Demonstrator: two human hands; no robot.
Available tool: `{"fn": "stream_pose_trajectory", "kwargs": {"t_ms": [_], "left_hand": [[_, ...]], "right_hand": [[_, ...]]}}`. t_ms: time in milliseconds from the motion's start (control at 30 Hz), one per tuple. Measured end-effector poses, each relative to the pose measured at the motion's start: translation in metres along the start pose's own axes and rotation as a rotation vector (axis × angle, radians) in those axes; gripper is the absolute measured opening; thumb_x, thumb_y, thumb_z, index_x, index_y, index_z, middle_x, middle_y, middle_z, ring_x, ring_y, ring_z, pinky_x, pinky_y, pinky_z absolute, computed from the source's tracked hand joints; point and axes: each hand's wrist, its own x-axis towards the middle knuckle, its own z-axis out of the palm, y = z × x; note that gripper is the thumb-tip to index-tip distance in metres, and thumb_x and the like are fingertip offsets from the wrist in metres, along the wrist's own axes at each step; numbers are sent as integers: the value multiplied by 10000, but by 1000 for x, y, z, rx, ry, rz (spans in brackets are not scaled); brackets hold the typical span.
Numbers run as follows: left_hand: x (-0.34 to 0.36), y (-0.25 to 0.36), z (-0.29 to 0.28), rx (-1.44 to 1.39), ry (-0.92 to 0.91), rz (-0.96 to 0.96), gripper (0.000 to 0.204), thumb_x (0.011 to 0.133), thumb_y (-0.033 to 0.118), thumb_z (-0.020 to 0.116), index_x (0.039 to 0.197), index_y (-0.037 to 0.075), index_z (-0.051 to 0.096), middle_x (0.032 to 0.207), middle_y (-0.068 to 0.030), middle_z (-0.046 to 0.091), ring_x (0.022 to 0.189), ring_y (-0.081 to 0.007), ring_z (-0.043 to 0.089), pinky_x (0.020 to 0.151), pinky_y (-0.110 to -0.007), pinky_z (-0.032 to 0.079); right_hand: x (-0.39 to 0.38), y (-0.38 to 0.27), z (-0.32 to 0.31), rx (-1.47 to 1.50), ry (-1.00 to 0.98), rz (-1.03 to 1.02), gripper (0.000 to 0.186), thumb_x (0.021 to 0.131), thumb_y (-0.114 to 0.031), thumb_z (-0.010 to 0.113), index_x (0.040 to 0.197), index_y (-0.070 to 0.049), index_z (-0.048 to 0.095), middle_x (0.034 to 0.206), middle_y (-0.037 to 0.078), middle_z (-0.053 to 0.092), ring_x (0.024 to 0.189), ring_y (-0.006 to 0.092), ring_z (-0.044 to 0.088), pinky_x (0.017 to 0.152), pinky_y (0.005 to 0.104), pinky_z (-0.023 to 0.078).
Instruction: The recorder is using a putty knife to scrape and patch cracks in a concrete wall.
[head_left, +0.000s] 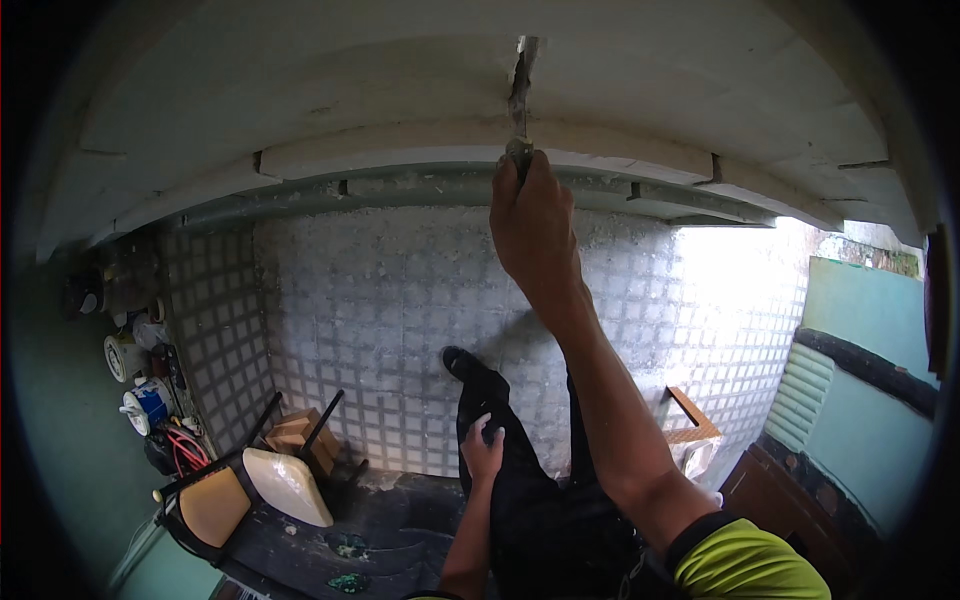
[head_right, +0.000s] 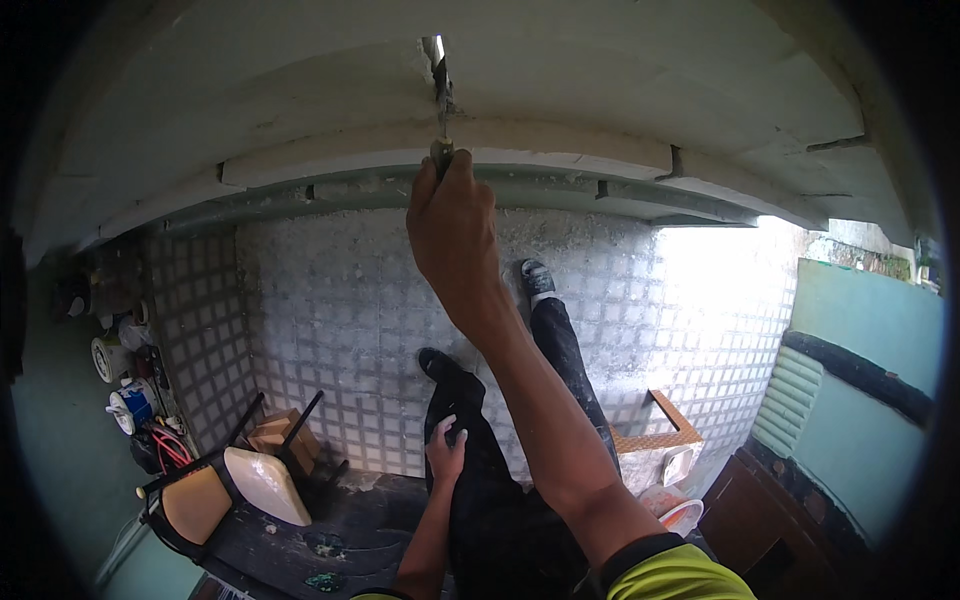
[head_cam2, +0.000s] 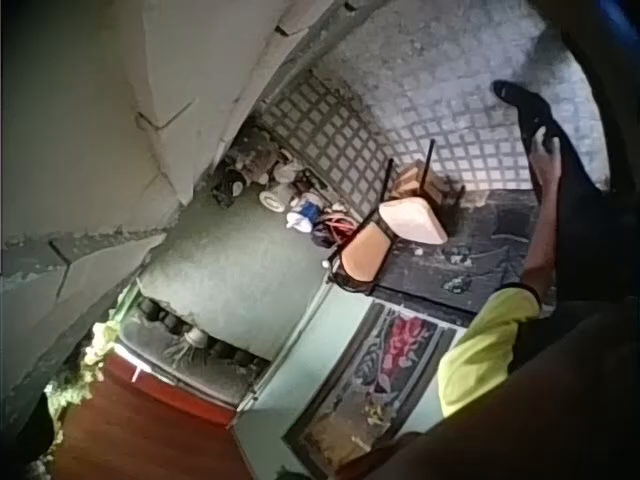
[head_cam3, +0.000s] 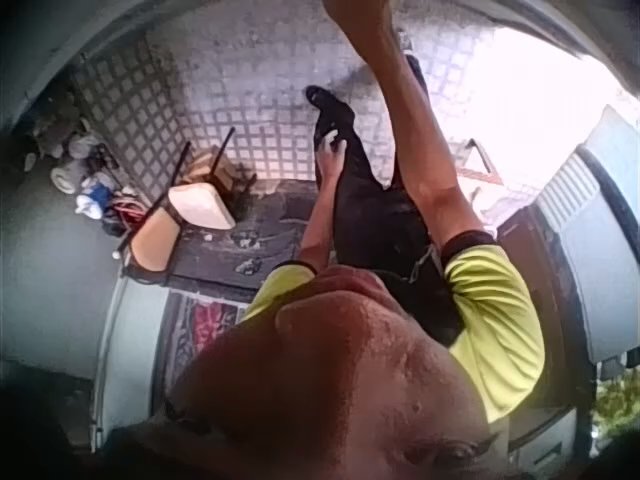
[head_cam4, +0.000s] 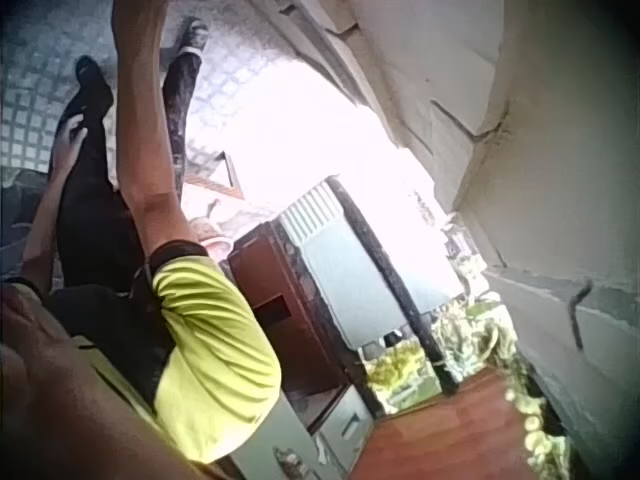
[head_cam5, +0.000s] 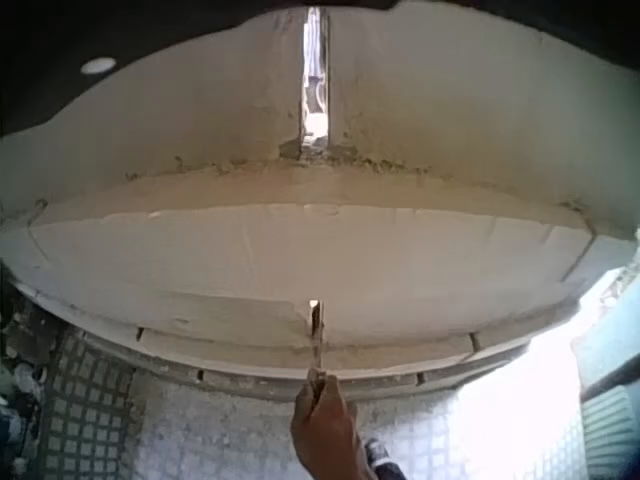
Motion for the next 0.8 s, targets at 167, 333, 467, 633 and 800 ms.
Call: {"fn": "stream_pose_trajectory", "kwargs": {"t_ms": [167,333,467,633,800], "left_hand": [[0,2,5,-18,3,2,401,827,211,708,1187,66,605,1166,-154,656,1072,-344,623,914,-428,491],[-5,-1,4,62,-39,6,400,832,218,707,1187,66,605,1178,-153,655,1093,-341,618,930,-431,485],[0,-4,8,1,-12,9,399,831,222,708,1187,72,608,1175,-150,656,1088,-343,618,931,-433,483],[-1,-7,2,29,16,24,401,829,227,704,1189,83,604,1160,-147,656,1074,-353,616,922,-434,484],[-4,-19,1,-48,66,-4,378,844,211,693,1187,81,604,1167,-140,656,1083,-342,615,934,-430,480]], "right_hand": [[16,-2,4,4,21,-7,229,982,-158,507,908,54,460,644,298,600,647,486,638,531,519,532],[-12,5,-3,-57,-50,30,220,981,-140,504,906,64,465,643,302,600,647,485,639,538,518,531],[7,5,-2,-27,-30,-19,223,980,-141,502,918,69,462,658,310,608,656,493,639,566,520,533],[-8,-19,-59,-173,-284,65,186,968,-102,502,1000,66,429,822,305,593,794,458,649,710,515,525],[-46,-13,-111,-250,-122,-237,287,899,30,545,1165,26,437,1078,226,507,931,327,622,758,452,539]]}}
